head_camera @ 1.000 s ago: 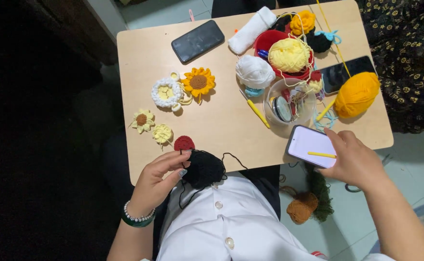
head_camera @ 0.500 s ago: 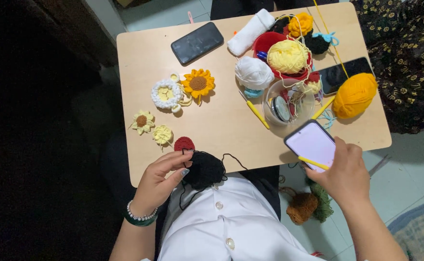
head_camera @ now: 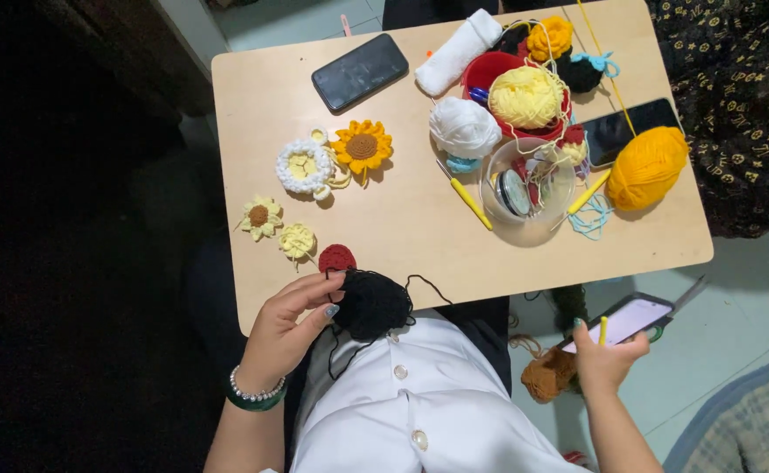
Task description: The person crochets a small black yarn object by hand, holding the yarn in one hand and inserting a crochet hook into the yarn to pull loops through, then setting the piece and hook down on a table with other craft supplies.
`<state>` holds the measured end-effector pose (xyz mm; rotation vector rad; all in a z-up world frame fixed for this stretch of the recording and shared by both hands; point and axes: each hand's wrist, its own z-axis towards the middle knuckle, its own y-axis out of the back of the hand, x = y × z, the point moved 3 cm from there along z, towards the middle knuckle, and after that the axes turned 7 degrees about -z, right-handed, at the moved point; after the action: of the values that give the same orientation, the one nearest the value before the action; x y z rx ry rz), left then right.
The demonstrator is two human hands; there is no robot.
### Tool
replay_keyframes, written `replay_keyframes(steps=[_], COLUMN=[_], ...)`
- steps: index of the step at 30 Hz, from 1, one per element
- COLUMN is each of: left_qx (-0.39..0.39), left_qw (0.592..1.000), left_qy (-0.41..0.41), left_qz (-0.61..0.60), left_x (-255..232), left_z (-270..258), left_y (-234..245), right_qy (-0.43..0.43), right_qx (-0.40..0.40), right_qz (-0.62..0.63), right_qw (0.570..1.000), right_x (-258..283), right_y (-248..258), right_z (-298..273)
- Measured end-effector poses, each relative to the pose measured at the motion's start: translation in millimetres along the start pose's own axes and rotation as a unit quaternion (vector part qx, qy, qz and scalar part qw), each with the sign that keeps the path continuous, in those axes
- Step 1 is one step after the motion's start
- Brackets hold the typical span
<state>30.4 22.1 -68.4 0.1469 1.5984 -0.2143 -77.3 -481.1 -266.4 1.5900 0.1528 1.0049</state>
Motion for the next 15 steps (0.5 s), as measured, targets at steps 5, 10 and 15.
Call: replay_keyframes(steps=[5, 10, 15], left_qx=[-0.018, -0.024, -0.013], left_qw=[1.0, 0.999, 1.0], left_qy=[0.001, 0.025, 0.014], left_qz=[0.002, -0.008, -0.022], left_x=[1.9, 8.5, 9.0], left_z=[-2.9, -5.2, -4.7], left_y=[2.7, 2.9, 7.0], right_qy=[-0.182, -0.157, -0.127], right_qx=[0.076, 0.209, 0.289], right_qz=[0.079, 0.095, -0.016], right_qw=[0.977, 0.96, 0.949], right_x=[-48.9, -36.7, -49.0], right_y=[-72.1, -144.9, -223.7], right_z=[-0.7, 3.8, 75.4])
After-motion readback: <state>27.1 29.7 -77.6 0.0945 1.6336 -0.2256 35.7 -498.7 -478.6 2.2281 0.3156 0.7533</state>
